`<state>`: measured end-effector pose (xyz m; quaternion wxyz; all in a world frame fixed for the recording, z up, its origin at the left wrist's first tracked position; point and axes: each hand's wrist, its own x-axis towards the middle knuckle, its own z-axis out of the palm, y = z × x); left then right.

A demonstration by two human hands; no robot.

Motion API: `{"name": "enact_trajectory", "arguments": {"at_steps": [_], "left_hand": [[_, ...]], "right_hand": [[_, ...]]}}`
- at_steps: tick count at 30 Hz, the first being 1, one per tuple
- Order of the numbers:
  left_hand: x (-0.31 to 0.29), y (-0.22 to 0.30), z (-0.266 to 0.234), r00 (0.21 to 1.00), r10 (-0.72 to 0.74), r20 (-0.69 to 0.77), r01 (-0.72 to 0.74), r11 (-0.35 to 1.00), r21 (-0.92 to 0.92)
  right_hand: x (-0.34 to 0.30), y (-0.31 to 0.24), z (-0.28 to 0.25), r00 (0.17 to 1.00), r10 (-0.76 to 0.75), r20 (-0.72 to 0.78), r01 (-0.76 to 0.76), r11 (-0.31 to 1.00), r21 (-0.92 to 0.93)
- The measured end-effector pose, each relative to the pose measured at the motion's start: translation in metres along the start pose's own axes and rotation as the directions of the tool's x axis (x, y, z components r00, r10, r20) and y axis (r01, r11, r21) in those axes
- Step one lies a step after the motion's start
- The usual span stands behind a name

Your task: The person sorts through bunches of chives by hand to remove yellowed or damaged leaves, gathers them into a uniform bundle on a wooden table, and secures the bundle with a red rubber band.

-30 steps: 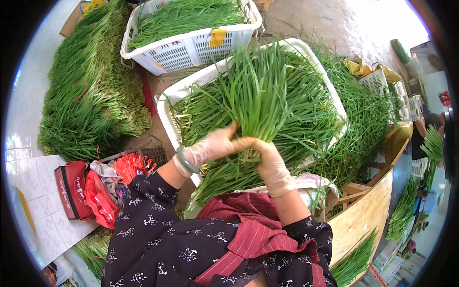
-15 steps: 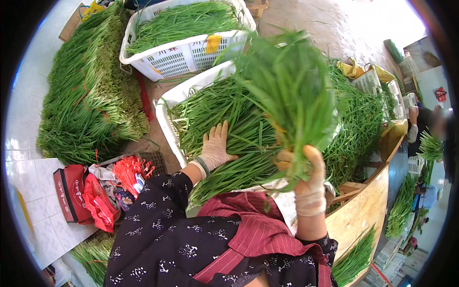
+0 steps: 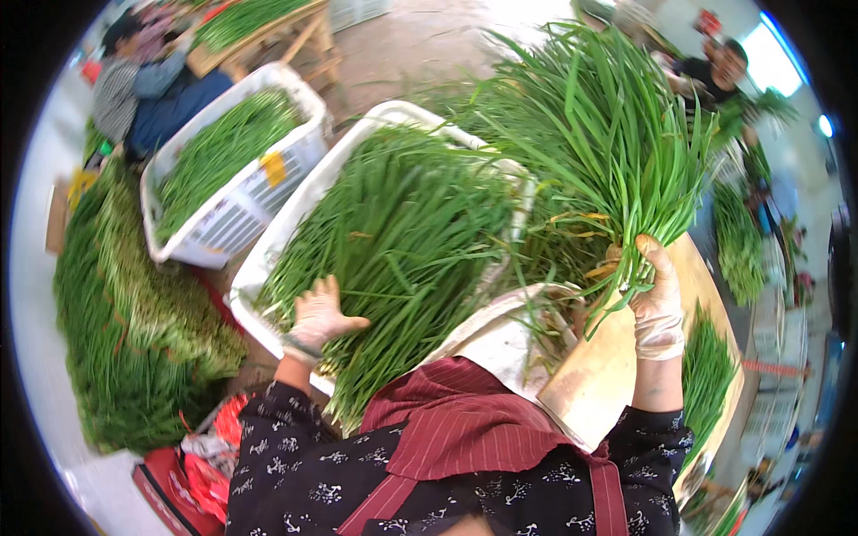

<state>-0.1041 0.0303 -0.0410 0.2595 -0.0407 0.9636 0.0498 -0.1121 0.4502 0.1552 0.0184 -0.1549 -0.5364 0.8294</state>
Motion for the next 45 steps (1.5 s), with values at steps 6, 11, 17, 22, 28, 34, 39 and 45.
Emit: {"name": "enact_trajectory", "arguments": {"at_steps": [6,11,17,22,28,34,39,45], "left_hand": [[-0.030,0.143,-0.081,0.738,0.546,-0.396,-0.592,0.243,-0.768],[-0.040,0.325,-0.018,0.426,0.904,0.037,-0.139,0.106,-0.985],[-0.059,0.418,-0.010,0.595,0.798,0.096,0.148,0.009,-0.989],[-0.030,0.427,0.005,0.603,0.788,0.125,0.251,-0.038,-0.967],[-0.056,0.428,-0.021,0.630,0.738,0.241,0.315,0.040,-0.948],[-0.048,0.400,-0.017,0.513,0.857,-0.044,0.322,-0.239,-0.916],[-0.056,0.404,-0.032,0.481,0.838,0.258,0.638,-0.133,-0.758],[-0.094,0.405,-0.054,0.584,0.812,0.004,0.354,-0.250,-0.901]], "right_hand": [[-0.056,-0.040,-0.096,0.995,-0.027,-0.093,0.017,0.994,-0.111],[-0.115,-0.002,-0.170,0.957,0.196,-0.216,-0.233,0.960,-0.158],[-0.152,0.039,-0.197,0.981,0.136,-0.136,-0.185,0.865,-0.467],[-0.144,0.000,-0.234,0.962,0.207,-0.180,-0.272,0.642,-0.717],[-0.066,-0.026,-0.280,0.902,0.217,-0.373,-0.405,0.724,-0.558],[-0.021,-0.024,-0.175,0.982,0.189,0.021,-0.124,0.719,-0.683],[-0.001,0.020,-0.145,0.993,0.074,0.094,0.037,0.562,-0.826],[-0.049,0.004,-0.139,0.967,-0.232,0.105,0.245,0.736,-0.631]]}}
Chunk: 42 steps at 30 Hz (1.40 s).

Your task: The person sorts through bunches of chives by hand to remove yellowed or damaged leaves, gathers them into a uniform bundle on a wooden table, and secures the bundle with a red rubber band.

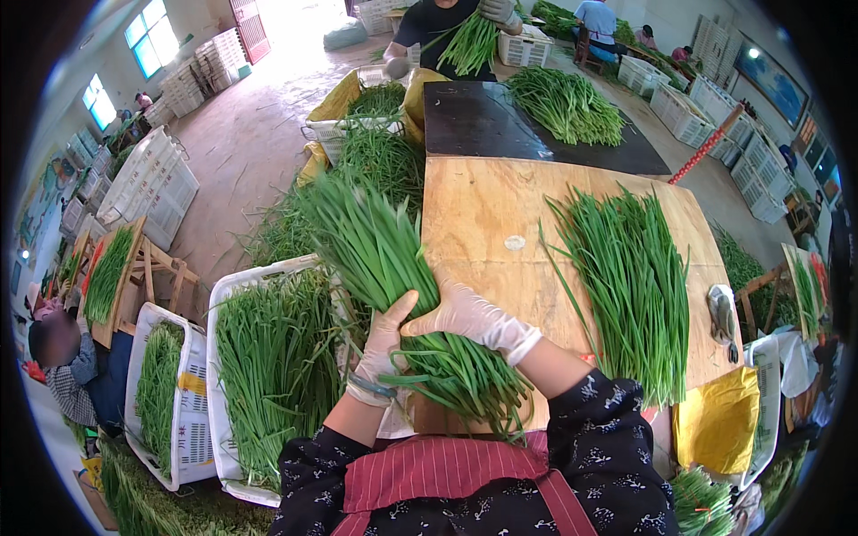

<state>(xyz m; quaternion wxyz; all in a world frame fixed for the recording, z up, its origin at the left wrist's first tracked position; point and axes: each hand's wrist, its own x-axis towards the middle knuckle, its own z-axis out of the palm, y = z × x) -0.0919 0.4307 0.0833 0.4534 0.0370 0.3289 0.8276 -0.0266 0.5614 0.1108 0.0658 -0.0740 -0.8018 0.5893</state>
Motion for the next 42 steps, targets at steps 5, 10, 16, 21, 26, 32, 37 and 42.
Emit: {"name": "enact_trajectory", "arguments": {"at_steps": [5,10,16,21,26,32,37,42], "left_hand": [[-0.015,0.026,0.071,0.934,0.301,0.195,-0.353,0.864,0.358],[-0.028,0.058,0.147,0.762,0.367,0.534,-0.603,0.701,0.380],[-0.014,0.054,0.129,0.732,0.256,0.632,-0.630,0.608,0.483],[0.004,0.055,0.108,0.849,0.075,0.523,-0.444,0.637,0.630],[0.014,0.054,0.124,0.905,0.103,0.413,-0.360,0.703,0.613],[-0.003,0.042,0.171,0.755,0.420,0.504,-0.647,0.349,0.678],[0.010,0.053,0.176,0.842,0.324,0.431,-0.539,0.487,0.687],[-0.026,0.069,0.188,0.713,0.391,0.582,-0.694,0.511,0.506]], "right_hand": [[-0.036,-0.066,-0.030,0.964,-0.180,-0.197,0.178,0.984,-0.025],[-0.051,-0.110,-0.056,0.860,-0.409,-0.305,0.460,0.880,0.115],[-0.075,-0.109,-0.082,0.899,-0.366,-0.240,0.402,0.908,0.118],[-0.056,-0.083,-0.074,0.937,-0.296,-0.184,0.326,0.932,0.161],[-0.025,-0.071,-0.064,0.882,-0.397,-0.252,0.433,0.895,0.106],[-0.024,-0.066,-0.062,0.854,-0.397,-0.337,0.203,0.850,-0.487],[-0.033,-0.076,-0.070,0.850,-0.386,-0.358,0.237,0.888,-0.395],[-0.070,-0.107,-0.086,0.655,-0.685,-0.318,0.446,0.691,-0.569]]}}
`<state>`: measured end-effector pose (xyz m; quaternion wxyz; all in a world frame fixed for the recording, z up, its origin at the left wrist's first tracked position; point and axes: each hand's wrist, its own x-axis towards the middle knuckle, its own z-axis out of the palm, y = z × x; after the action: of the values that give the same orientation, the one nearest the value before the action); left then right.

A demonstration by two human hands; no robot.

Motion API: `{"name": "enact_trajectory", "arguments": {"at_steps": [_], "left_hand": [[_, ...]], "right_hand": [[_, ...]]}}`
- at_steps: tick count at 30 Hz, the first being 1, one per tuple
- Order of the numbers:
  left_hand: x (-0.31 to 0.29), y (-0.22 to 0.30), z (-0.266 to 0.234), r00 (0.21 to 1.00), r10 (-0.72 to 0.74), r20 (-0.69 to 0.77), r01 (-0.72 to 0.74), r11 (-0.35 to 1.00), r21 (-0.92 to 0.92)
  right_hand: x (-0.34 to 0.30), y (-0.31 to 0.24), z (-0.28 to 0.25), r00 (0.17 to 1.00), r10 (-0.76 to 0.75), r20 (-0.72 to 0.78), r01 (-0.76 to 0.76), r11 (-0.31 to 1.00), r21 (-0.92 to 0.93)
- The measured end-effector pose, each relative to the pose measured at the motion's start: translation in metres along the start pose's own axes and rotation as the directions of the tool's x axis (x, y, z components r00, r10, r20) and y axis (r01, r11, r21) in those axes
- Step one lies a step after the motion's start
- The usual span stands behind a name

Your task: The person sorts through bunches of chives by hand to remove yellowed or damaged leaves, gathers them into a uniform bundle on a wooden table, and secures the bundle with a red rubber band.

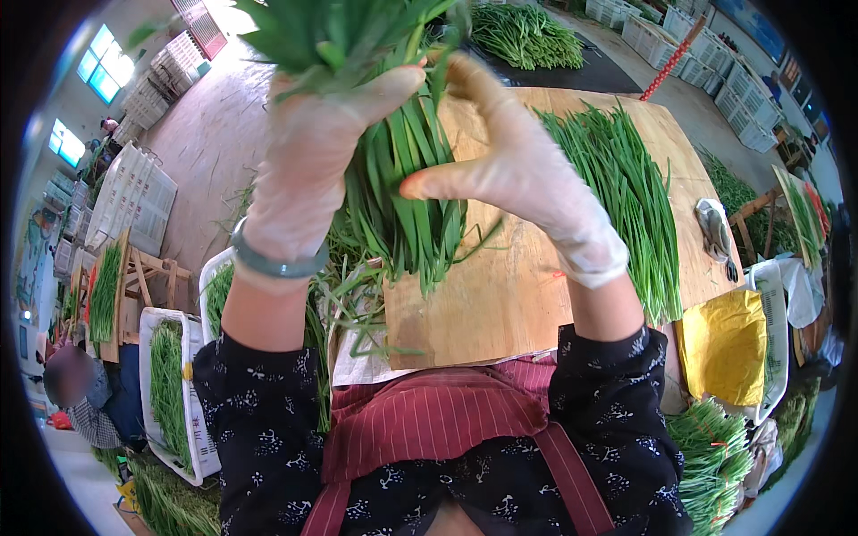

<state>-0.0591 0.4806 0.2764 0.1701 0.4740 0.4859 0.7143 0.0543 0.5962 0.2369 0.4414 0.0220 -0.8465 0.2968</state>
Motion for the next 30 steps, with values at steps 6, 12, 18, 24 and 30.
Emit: {"name": "enact_trajectory", "arguments": {"at_steps": [6,12,18,24,30], "left_hand": [[0.000,-0.028,-0.005,0.946,-0.229,0.231,0.229,0.973,0.025],[0.017,-0.039,-0.006,0.991,-0.103,0.088,0.091,0.987,0.132],[0.028,-0.042,-0.014,0.988,-0.142,-0.064,0.151,0.976,0.160],[0.037,-0.050,-0.034,0.981,-0.061,-0.186,0.086,0.988,0.132],[0.060,-0.057,-0.091,0.881,-0.292,-0.372,0.261,0.956,-0.133]], "right_hand": [[0.005,0.018,0.018,0.930,0.258,0.263,-0.341,0.873,0.349],[0.008,0.025,0.043,0.966,0.120,0.228,-0.135,0.990,0.047],[-0.062,0.047,0.073,0.875,0.410,0.258,-0.384,0.912,-0.144],[-0.146,0.066,0.121,0.659,0.723,0.209,-0.609,0.676,-0.415],[-0.172,0.039,0.120,0.730,0.606,0.317,-0.331,0.719,-0.612]]}}
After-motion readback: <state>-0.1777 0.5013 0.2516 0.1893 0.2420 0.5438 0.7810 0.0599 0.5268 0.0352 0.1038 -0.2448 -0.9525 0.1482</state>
